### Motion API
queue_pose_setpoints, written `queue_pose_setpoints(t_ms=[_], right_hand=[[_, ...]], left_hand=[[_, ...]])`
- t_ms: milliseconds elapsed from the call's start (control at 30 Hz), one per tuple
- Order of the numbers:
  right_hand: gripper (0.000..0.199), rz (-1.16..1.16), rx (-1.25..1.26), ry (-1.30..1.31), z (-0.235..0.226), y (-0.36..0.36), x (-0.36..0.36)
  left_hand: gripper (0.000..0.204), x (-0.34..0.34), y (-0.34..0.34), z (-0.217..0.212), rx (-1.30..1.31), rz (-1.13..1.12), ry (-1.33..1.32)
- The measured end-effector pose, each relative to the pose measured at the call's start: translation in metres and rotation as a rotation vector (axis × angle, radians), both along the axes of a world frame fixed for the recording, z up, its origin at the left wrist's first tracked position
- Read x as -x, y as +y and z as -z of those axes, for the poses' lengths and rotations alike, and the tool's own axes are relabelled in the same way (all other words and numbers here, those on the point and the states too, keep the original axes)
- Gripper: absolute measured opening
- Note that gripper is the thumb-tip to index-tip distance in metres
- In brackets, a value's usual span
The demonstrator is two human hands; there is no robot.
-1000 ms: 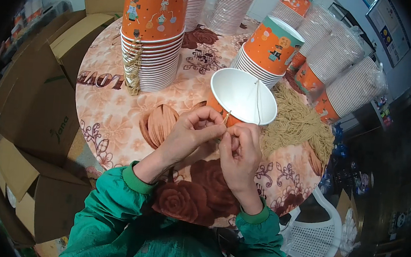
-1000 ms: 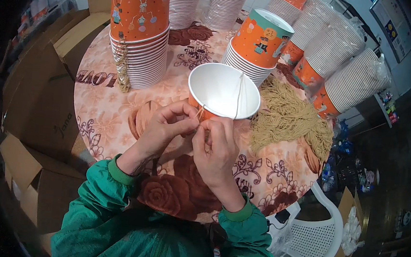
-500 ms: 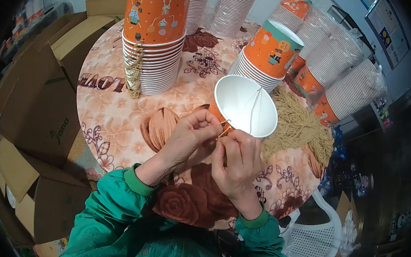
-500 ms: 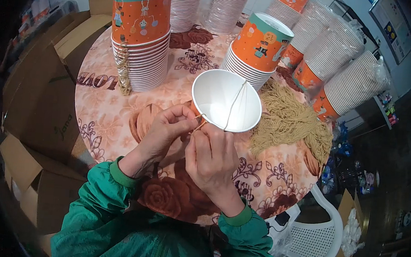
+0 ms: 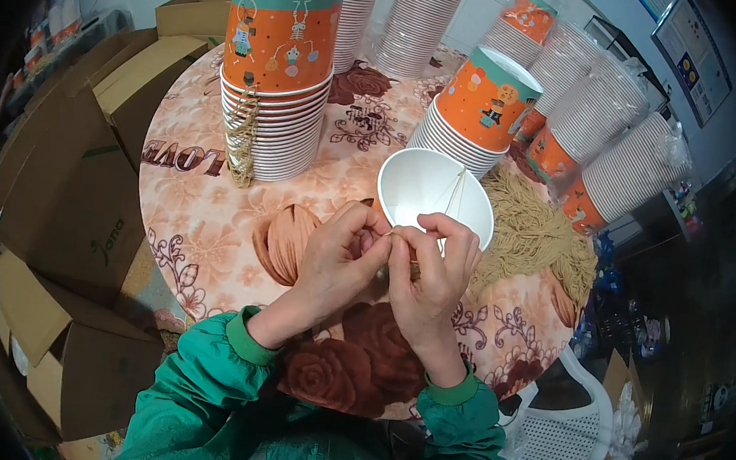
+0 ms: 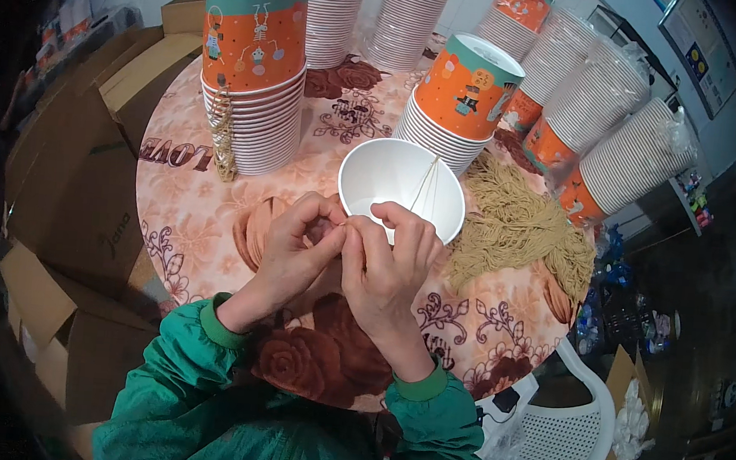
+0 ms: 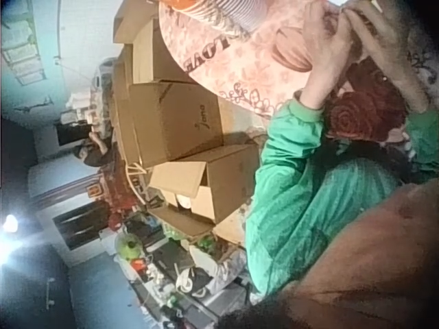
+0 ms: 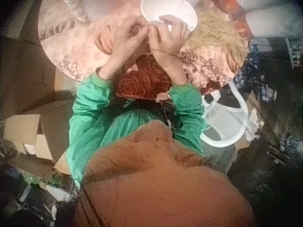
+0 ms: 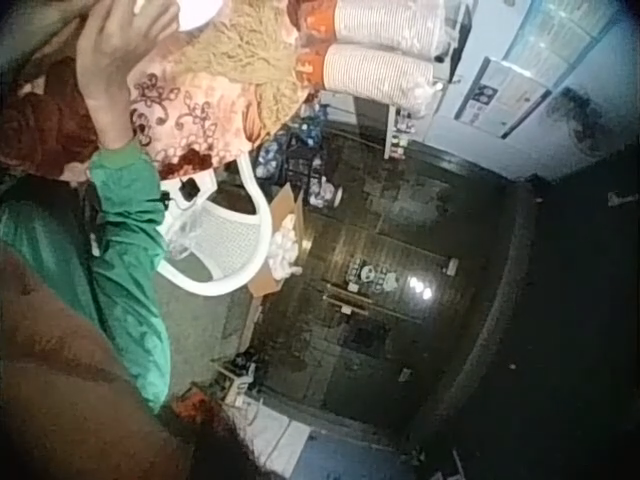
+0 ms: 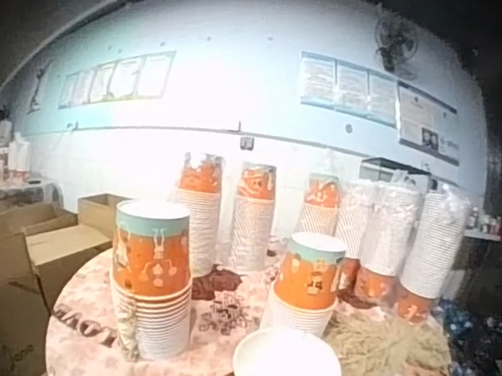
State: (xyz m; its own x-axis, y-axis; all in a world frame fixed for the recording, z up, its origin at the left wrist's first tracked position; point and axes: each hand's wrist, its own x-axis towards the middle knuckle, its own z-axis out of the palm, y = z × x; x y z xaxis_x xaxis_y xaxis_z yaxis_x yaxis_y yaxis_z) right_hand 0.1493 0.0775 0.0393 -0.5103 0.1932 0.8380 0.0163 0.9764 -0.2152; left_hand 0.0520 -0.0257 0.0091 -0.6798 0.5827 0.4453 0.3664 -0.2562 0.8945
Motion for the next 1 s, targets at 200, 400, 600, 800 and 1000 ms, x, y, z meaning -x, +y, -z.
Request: queue_pose_setpoints(t_ms=[200,400,600,800,1000], right_hand=[[0.021,-0.009,-0.009,0.032,0.001,0.002,-0.002],[0.018,-0.019,0.006,0.014,-0.001,0.001,-0.003],[0.010,-0.021,0.050,-0.067,-0.007,0.004,-0.006],[0.006,-0.043,0.087,-0.116,-0.010,0.004,-0.008],[0.007,-0.100,0.144,-0.179,-0.017,0.009,-0.016]], left_hand=[[0.012,-0.002,0.002,-0.003,-0.075,-0.139,0.342],[0.011,-0.002,0.000,-0.003,-0.070,-0.095,0.284],[0.016,-0.005,0.002,-0.006,-0.093,-0.149,0.386],[0.026,-0.001,0.001,-0.005,-0.157,-0.226,0.575],[0.037,0.001,0.001,-0.008,-0.168,-0.227,0.735]])
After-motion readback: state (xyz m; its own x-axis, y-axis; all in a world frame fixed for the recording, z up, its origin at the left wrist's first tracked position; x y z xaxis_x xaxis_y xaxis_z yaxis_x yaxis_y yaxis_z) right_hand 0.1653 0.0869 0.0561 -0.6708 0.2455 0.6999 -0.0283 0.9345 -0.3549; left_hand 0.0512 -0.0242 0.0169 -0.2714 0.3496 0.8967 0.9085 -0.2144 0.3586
